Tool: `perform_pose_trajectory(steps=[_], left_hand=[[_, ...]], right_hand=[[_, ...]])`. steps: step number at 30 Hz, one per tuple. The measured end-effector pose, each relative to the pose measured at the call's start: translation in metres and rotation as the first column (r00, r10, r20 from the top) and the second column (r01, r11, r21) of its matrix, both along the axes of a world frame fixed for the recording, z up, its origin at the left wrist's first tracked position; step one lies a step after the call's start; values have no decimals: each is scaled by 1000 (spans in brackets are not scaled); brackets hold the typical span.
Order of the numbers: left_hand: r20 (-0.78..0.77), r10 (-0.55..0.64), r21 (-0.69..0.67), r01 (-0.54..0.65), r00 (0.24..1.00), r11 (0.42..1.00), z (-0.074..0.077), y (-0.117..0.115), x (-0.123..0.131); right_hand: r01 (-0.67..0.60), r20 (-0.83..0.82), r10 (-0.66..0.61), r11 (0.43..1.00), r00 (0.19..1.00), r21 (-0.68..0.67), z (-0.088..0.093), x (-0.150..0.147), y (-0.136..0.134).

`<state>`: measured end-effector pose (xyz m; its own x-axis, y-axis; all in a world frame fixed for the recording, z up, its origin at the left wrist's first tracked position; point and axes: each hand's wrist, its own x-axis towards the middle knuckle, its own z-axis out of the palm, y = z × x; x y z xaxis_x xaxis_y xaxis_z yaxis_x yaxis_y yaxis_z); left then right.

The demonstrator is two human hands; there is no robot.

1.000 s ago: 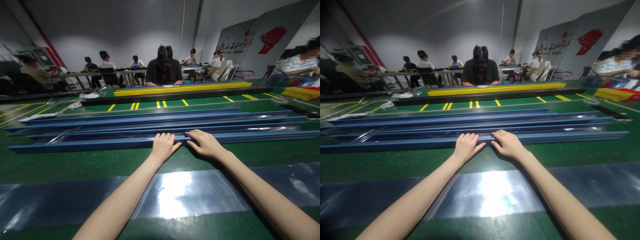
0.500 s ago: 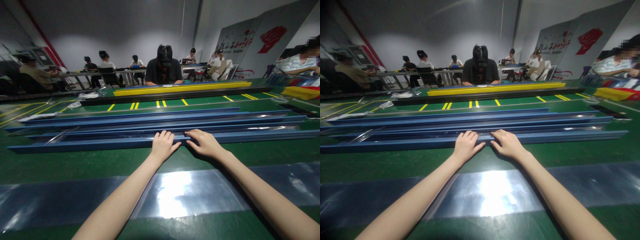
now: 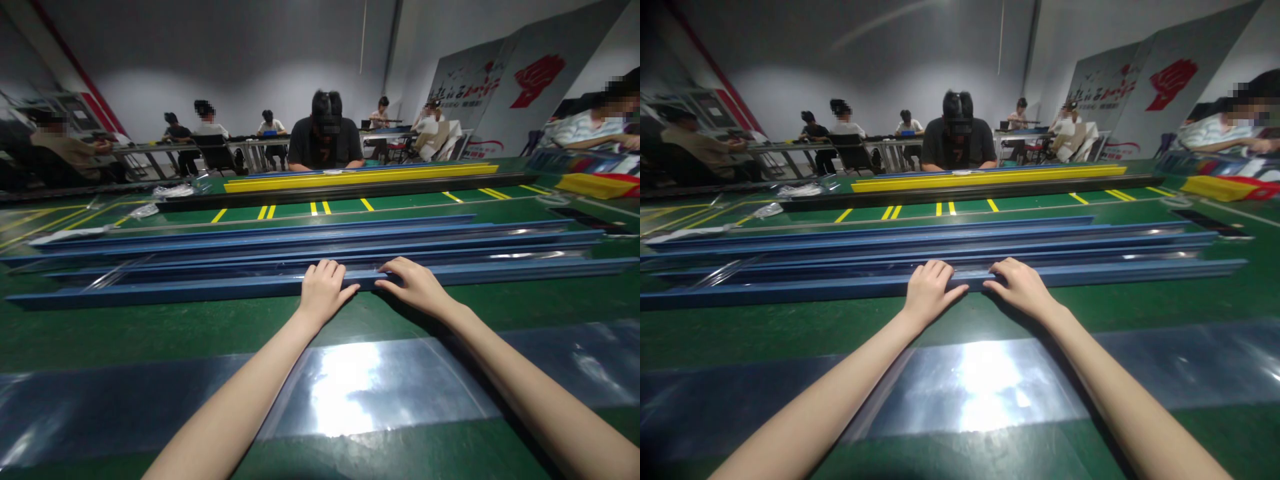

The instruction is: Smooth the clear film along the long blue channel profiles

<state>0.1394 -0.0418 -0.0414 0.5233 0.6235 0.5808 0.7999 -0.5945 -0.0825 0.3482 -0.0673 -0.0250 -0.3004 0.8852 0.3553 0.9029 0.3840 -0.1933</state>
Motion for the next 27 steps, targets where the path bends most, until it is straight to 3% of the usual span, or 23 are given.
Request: perform_pose_trajectory(steps=[6, 16, 27], left_hand=[[40, 12, 6, -12, 999, 1000, -1, 0, -1], [139, 19, 12, -21, 990, 1000, -2, 1, 0], [149, 40, 40, -47, 988, 998, -3, 3, 0]], right_hand=[[-9, -71, 10, 1000, 997, 17, -1, 7, 0], [29, -13, -28, 998, 1000, 63, -4, 5, 1], [19, 17, -21, 997, 1000, 77, -2, 4, -1]])
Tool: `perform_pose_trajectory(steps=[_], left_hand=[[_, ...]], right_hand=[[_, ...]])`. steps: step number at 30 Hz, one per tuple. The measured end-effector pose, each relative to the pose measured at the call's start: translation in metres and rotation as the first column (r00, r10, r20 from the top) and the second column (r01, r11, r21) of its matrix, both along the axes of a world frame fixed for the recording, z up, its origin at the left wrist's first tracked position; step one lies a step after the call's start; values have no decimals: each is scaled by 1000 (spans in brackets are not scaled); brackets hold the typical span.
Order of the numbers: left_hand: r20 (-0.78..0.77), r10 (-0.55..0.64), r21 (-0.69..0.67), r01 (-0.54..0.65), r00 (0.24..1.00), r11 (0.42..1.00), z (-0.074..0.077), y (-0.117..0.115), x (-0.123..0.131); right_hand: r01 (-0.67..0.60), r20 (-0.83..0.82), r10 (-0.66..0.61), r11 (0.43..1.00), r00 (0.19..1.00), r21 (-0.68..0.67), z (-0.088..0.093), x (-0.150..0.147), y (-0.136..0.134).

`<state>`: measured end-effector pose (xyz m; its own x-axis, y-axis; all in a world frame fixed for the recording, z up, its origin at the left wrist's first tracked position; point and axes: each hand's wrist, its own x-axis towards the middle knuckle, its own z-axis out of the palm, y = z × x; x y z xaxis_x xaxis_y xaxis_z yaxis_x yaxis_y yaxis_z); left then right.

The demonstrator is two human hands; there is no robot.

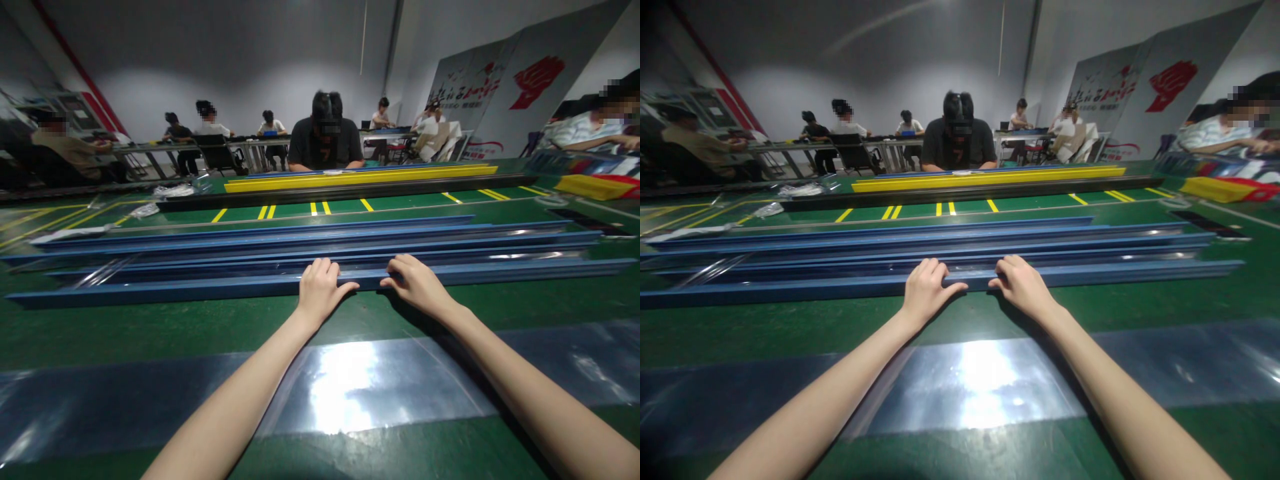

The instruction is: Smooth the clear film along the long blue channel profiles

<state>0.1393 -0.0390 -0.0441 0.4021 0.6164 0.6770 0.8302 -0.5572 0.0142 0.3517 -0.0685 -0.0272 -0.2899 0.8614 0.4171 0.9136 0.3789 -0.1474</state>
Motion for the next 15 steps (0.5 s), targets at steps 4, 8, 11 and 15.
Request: perform_pose_trajectory(steps=[4, 8, 11, 15], left_hand=[[7, -10, 2, 10, 1000, 1000, 0, 0, 0], [6, -6, 1, 6, 1000, 1000, 0, 1, 0], [5, -1, -4, 1, 1000, 1000, 0, 1, 0], [3, 1, -10, -1, 1000, 1000, 0, 1, 0]], right_hand=[[4, 7, -4, 1000, 1000, 4, -1, 0, 1], [8, 18, -8, 1000, 1000, 3, 0, 0, 0], [19, 22, -19, 1000, 1000, 4, 0, -1, 0], [28, 28, -28, 1000, 999, 7, 0, -2, -1]])
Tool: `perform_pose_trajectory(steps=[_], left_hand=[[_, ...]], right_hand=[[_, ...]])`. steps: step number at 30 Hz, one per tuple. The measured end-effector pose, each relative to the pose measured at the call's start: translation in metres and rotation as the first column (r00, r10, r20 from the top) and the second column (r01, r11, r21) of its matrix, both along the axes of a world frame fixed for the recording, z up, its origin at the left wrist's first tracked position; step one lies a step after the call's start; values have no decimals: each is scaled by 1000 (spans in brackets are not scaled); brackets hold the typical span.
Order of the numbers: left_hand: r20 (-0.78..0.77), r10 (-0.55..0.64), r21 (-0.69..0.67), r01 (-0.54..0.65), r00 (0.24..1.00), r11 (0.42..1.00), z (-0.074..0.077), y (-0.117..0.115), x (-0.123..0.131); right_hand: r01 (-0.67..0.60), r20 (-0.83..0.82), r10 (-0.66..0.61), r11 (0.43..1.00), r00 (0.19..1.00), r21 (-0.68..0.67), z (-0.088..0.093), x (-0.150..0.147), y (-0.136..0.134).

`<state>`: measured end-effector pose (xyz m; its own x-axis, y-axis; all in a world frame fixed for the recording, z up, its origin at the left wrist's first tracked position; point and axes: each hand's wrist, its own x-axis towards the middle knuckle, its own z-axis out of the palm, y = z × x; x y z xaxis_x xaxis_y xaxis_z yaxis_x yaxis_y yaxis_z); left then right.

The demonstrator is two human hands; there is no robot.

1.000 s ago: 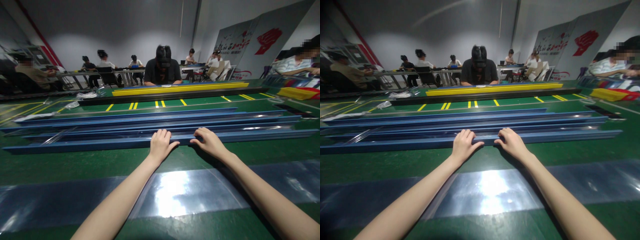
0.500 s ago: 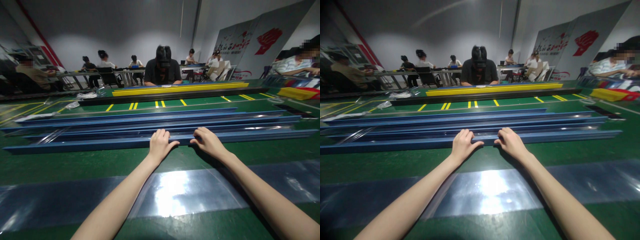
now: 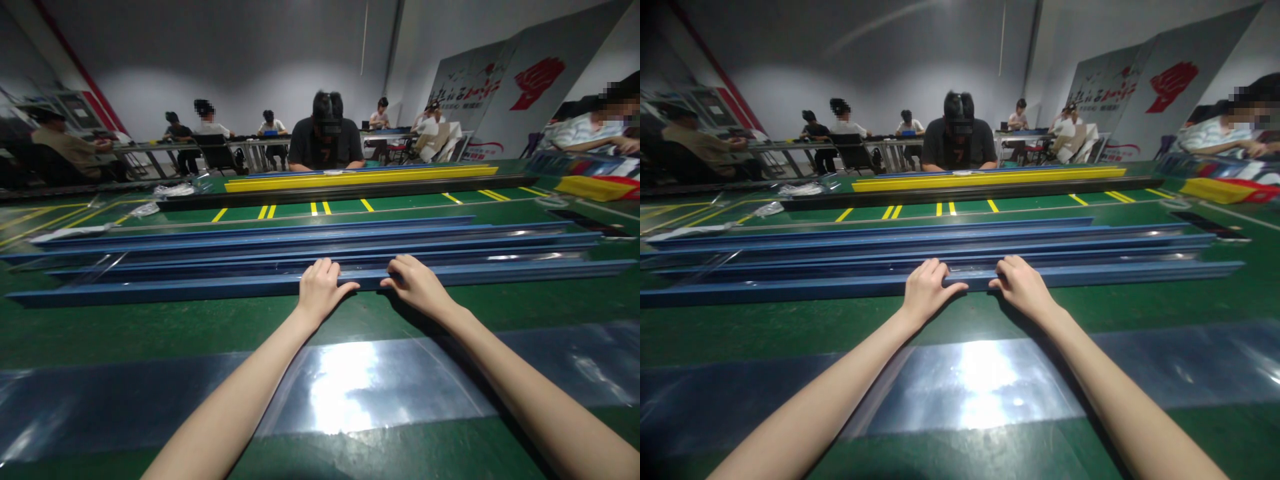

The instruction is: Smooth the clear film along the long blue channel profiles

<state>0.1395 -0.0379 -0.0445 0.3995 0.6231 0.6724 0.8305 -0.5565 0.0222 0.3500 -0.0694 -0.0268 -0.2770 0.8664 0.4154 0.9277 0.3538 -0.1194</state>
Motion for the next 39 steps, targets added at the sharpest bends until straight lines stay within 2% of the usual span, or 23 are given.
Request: perform_pose_trajectory(steps=[14, 24, 31, 39], left_hand=[[-18, -18, -16, 18, 1000, 1000, -1, 0, 0], [-111, -22, 17, 24, 994, 1000, -1, -1, 0], [-136, -34, 5, 35, 990, 999, -1, -2, 0], [-149, -38, 10, 40, 988, 999, -1, -2, 0]], right_hand=[[15, 20, -15, 1000, 1000, 4, 1, -1, -1], [24, 14, -24, 1000, 1000, -1, 1, -2, -2], [-26, 75, 27, 1000, 997, -13, 1, -6, -4], [-89, 98, 86, 995, 991, 34, -8, -28, -5]])
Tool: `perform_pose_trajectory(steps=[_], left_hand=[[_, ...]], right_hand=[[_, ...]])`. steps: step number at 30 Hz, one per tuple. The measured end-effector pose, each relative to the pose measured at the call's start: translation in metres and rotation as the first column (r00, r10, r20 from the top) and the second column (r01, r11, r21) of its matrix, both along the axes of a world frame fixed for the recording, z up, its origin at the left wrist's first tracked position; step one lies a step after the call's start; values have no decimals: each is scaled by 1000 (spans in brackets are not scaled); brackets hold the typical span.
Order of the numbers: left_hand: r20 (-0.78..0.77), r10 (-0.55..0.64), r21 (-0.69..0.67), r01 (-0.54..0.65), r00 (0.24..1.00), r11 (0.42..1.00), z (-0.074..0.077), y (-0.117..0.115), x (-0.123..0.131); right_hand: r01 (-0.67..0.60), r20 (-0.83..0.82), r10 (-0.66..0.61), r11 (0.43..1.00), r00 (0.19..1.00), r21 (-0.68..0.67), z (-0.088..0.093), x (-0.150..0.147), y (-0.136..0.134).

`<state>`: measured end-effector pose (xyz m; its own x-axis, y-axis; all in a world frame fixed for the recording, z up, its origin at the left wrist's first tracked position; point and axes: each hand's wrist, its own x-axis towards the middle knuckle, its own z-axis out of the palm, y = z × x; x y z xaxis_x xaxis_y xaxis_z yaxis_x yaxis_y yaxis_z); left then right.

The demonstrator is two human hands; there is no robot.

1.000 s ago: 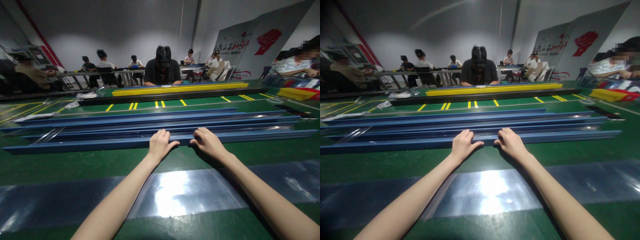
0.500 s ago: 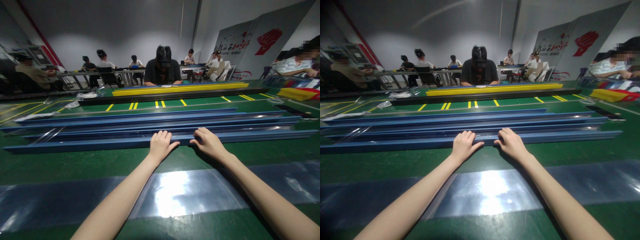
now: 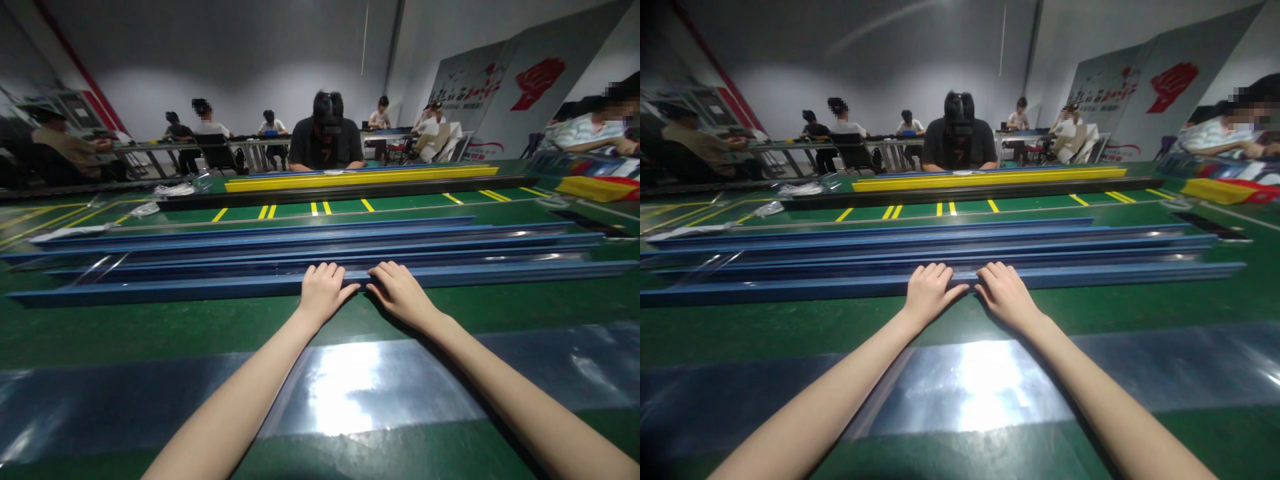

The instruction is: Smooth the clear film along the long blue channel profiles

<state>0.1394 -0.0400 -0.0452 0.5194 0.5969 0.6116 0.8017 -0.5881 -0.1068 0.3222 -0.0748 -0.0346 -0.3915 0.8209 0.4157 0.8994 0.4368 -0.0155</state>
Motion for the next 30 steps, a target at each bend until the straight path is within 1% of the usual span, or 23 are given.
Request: perform_pose_trajectory(steps=[5, 9, 19, 25, 30], left_hand=[[-4, 1, -1, -1, 1000, 1000, 0, 0, 0], [-9, -9, 2, 9, 1000, 1000, 0, 1, -1], [-25, -113, -10, 113, 993, 994, 0, 4, -2], [-18, -233, -27, 232, 972, 972, 2, 2, 0], [-17, -266, -35, 266, 964, 963, 4, 1, 0]], right_hand=[[-4, -64, 3, 1000, 998, -7, 1, 0, 3], [-1, -43, 0, 1000, 999, -22, 6, 2, 4], [36, 54, -34, 999, 998, -25, 13, 3, 4], [74, 118, -70, 997, 991, -27, 18, 11, 0], [117, 159, -109, 992, 981, -43, 22, 18, -2]])
